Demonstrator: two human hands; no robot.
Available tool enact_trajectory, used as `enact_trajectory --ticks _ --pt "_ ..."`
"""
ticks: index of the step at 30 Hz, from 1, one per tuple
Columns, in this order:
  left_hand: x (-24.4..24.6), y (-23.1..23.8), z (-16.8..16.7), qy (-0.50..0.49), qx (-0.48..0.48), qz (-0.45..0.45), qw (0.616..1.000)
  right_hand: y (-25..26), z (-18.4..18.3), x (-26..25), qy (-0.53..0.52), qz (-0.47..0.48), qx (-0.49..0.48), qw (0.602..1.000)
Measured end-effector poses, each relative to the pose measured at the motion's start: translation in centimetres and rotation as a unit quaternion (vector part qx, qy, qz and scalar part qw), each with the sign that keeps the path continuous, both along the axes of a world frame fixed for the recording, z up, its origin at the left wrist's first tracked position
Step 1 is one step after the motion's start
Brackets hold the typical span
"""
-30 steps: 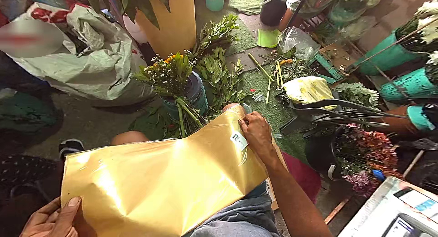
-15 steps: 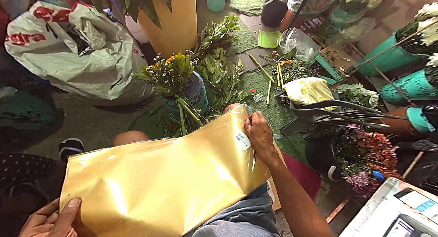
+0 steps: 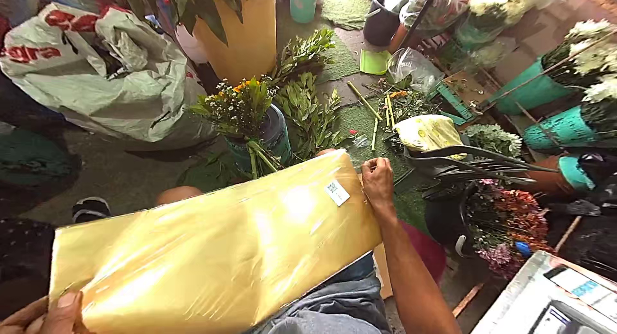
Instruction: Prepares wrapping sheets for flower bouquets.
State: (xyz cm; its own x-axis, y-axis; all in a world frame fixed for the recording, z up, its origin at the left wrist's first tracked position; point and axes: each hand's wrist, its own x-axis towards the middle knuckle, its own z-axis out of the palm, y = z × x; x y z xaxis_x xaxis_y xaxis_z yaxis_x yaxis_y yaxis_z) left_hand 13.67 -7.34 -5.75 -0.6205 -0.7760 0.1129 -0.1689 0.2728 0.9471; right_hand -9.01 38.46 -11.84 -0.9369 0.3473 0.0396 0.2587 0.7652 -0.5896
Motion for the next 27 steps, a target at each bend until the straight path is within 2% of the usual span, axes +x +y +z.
enact_trajectory --ticks 4,7,10,11,13,15,17,19,21,24,27 --pt "-0.1 -0.6 -1.0 0.025 0.004 0.002 1.0 0.1 2.5 1.3 -0.007 -0.007 -0.039 0.999" --pt "-0.1 -0.2 -1.1 0.012 0.006 0.014 1.0 -0.7 4.1 4.5 -0.077 0.019 0.003 0.997" --pt "-0.3 0.0 -1.6 0.019 -0.009 0.021 1.0 -1.1 3.4 6.2 -0.168 0.033 0.089 0.981" --pt "-0.5 0.2 -1.3 0.016 -0.011 0.031 0.999 -0.7 2.7 6.4 -0.158 0.042 0.122 0.979" --pt "-1.3 1.4 0.4 -0.008 0.002 0.048 0.999 1.0 0.9 6.5 -0.06 0.087 0.177 0.979" --pt "-1.0 0.1 -1.1 0.001 -0.04 0.045 0.998 3.8 -1.9 5.8 0.071 0.146 0.203 0.966" --pt "-1.6 -0.3 -2.3 0.004 -0.064 0.033 0.997 6.0 -3.2 4.8 0.089 0.17 0.157 0.969" --pt "-2.8 1.3 -1.1 -0.003 -0.035 0.037 0.999 7.2 -2.4 4.1 0.026 0.144 0.023 0.989" --pt "-3.0 1.5 -1.0 -0.003 -0.053 0.037 0.998 6.5 -0.9 4.8 0.034 0.09 -0.055 0.994" --pt "-2.8 1.0 -1.8 0.009 -0.078 0.03 0.996 3.2 2.8 7.5 -0.033 0.026 0.002 0.999" --pt "-2.7 0.9 -2.1 0.015 -0.084 0.03 0.996 0.9 2.6 9.3 -0.11 -0.006 0.087 0.99"
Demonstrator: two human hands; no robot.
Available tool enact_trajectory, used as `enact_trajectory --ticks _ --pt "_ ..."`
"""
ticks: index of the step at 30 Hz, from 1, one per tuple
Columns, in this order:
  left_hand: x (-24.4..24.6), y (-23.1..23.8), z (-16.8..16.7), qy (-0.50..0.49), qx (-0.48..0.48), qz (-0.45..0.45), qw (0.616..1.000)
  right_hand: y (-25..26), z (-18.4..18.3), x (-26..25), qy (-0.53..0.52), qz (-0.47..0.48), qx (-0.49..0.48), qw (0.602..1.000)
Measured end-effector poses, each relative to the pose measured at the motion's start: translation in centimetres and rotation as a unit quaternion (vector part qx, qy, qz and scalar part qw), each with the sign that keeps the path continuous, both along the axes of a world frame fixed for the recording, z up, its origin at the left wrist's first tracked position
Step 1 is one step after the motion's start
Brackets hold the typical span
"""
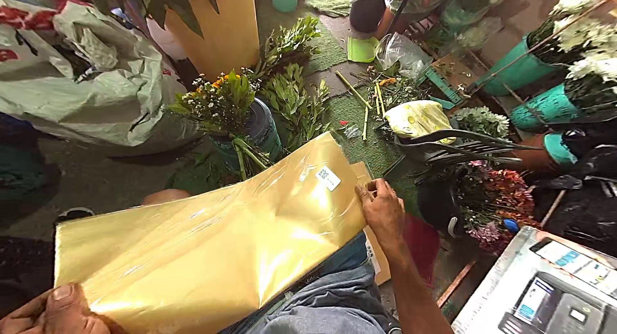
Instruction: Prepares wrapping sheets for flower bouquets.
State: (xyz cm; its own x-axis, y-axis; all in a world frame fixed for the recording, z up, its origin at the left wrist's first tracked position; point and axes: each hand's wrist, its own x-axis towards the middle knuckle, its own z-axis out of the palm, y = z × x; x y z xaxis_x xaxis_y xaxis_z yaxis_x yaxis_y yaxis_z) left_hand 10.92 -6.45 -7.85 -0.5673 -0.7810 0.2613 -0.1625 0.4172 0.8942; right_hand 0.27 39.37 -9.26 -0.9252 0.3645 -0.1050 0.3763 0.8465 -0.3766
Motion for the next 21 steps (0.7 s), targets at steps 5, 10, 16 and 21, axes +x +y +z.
enact_trajectory --ticks 5,10,16,21 --pt "0.4 -0.4 0.4 -0.006 0.011 0.011 1.0 3.2 -5.7 0.6 0.155 0.082 0.1 0.979" --pt "-0.2 -1.1 0.5 -0.001 0.018 -0.005 1.0 8.7 -8.4 -0.5 0.203 0.23 -0.024 0.951" --pt "-1.3 0.5 2.5 -0.047 0.06 -0.005 0.997 6.8 -0.3 -1.5 0.236 0.133 -0.123 0.955" --pt "-0.6 -1.5 0.0 -0.02 0.03 -0.02 0.999 -0.8 2.0 -1.0 0.134 0.239 -0.118 0.954"
